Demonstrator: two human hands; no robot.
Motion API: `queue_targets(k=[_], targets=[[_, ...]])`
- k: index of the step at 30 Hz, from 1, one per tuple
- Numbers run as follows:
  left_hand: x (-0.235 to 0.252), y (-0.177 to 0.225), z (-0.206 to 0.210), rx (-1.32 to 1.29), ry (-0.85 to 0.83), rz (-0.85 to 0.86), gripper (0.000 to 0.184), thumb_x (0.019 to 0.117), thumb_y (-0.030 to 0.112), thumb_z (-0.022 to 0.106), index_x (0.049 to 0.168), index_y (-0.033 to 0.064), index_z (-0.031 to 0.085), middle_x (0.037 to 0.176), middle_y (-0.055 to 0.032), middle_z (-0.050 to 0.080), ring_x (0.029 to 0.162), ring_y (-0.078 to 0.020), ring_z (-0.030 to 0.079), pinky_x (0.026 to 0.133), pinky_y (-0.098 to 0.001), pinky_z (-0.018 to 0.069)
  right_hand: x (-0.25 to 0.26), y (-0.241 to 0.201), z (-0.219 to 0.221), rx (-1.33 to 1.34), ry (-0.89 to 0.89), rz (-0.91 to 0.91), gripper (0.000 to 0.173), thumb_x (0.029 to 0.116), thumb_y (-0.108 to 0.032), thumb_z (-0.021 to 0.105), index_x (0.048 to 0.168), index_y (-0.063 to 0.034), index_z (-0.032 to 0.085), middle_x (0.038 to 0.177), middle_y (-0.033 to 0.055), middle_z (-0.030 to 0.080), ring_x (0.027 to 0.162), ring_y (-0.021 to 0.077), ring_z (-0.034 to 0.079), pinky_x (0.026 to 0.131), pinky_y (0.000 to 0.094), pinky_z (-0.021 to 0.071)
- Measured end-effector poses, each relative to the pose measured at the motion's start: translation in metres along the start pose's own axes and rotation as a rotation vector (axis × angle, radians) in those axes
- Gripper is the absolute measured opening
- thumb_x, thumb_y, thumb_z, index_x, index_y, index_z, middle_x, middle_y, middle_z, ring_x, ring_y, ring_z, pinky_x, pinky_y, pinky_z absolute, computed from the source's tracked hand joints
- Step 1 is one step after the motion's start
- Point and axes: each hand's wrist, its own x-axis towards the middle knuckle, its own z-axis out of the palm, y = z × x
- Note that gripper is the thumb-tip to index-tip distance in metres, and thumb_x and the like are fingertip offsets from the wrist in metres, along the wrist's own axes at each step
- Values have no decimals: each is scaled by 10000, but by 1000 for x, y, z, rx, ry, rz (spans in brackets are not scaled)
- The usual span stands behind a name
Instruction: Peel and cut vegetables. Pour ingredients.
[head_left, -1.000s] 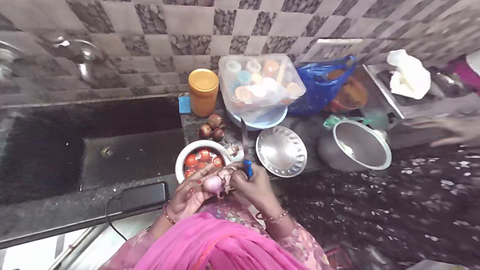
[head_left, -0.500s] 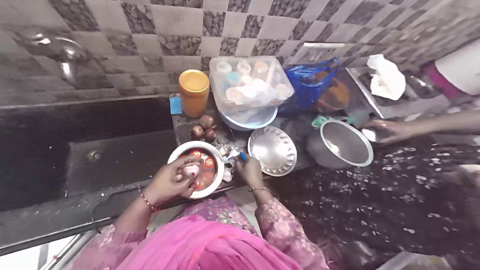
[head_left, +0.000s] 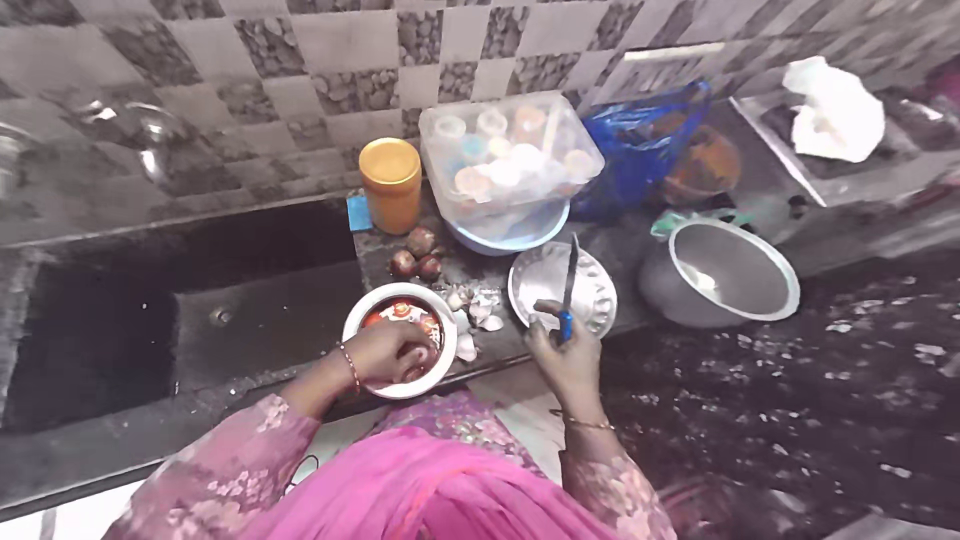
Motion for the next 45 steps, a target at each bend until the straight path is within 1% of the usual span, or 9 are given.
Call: queue_targets(k=[9, 12, 15, 21, 25, 29, 34, 41, 45], targets=[[28, 19, -3, 467, -382, -24, 370, 1017, 184, 596, 1333, -8, 596, 1361, -253, 574, 1236, -456, 575, 991, -625, 464, -20, 1, -7, 120, 67, 5, 315, 936, -184, 628, 1149, 42, 682, 1001, 111, 724, 702, 55, 627, 622, 234, 532], [32, 51, -3, 562, -504, -254, 467, 1044, 86, 513, 1489, -19, 418, 1306, -326, 580, 1191, -531, 578, 946, -672, 471, -22, 4, -7, 141, 88, -11, 311, 932, -153, 629, 1155, 58, 678, 997, 107, 722, 717, 40, 622, 631, 209, 523], [30, 87, -11, 624, -589, -403, 418, 1073, 84, 457, 1471, -36, 417, 1344, -330, 555, 1258, -522, 539, 990, -655, 448, -23, 2, -7, 132, 102, -9, 307, 916, -135, 640, 1147, 60, 690, 980, 117, 717, 733, 66, 638, 652, 225, 539], [40, 20, 10, 611, -439, -171, 469, 1043, 240, 544, 1431, -7, 455, 1243, -302, 619, 1162, -497, 613, 948, -647, 492, -29, 11, -9, 112, 146, -24, 262, 883, -98, 654, 1099, 31, 727, 946, 121, 736, 776, 136, 688, 695, 281, 578], [42, 16, 4, 590, -448, -138, 448, 1037, 246, 562, 1361, -59, 513, 1303, -311, 588, 1252, -491, 559, 1017, -632, 451, -34, 6, -10, 121, 83, 20, 274, 894, -109, 657, 1125, 21, 728, 1011, 138, 738, 830, 157, 697, 736, 294, 575], [38, 16, 4, 534, -326, -110, 415, 1045, 336, 520, 1322, 34, 588, 1225, -266, 643, 1153, -481, 621, 921, -660, 493, -34, 5, -12, 118, 91, -13, 253, 891, -82, 655, 1100, 45, 723, 970, 135, 742, 825, 136, 706, 749, 283, 587], [36, 17, 3, 395, -247, -138, 412, 1082, 310, 450, 1347, 9, 544, 1201, -285, 637, 1128, -486, 627, 916, -659, 487, -33, 5, -13, 103, 40, 2, 283, 933, -135, 638, 1140, 50, 695, 985, 124, 723, 772, 72, 663, 695, 232, 559], [25, -5, -10, 71, -268, 172, 391, 1060, 135, 497, 1416, -27, 508, 1245, -268, 634, 1132, -409, 638, 1011, -584, 470, -29, 9, -11, 123, 41, -35, 282, 944, -150, 626, 1128, 55, 688, 938, 90, 710, 680, 27, 598, 602, 189, 508], [22, -13, -15, 100, -271, 158, 318, 1015, 104, 570, 1290, -40, 640, 1244, -255, 649, 1167, -394, 628, 1054, -554, 450, -27, 11, -10, 139, 22, -38, 298, 951, -171, 620, 1138, 52, 682, 948, 88, 706, 653, 28, 586, 575, 195, 502]])
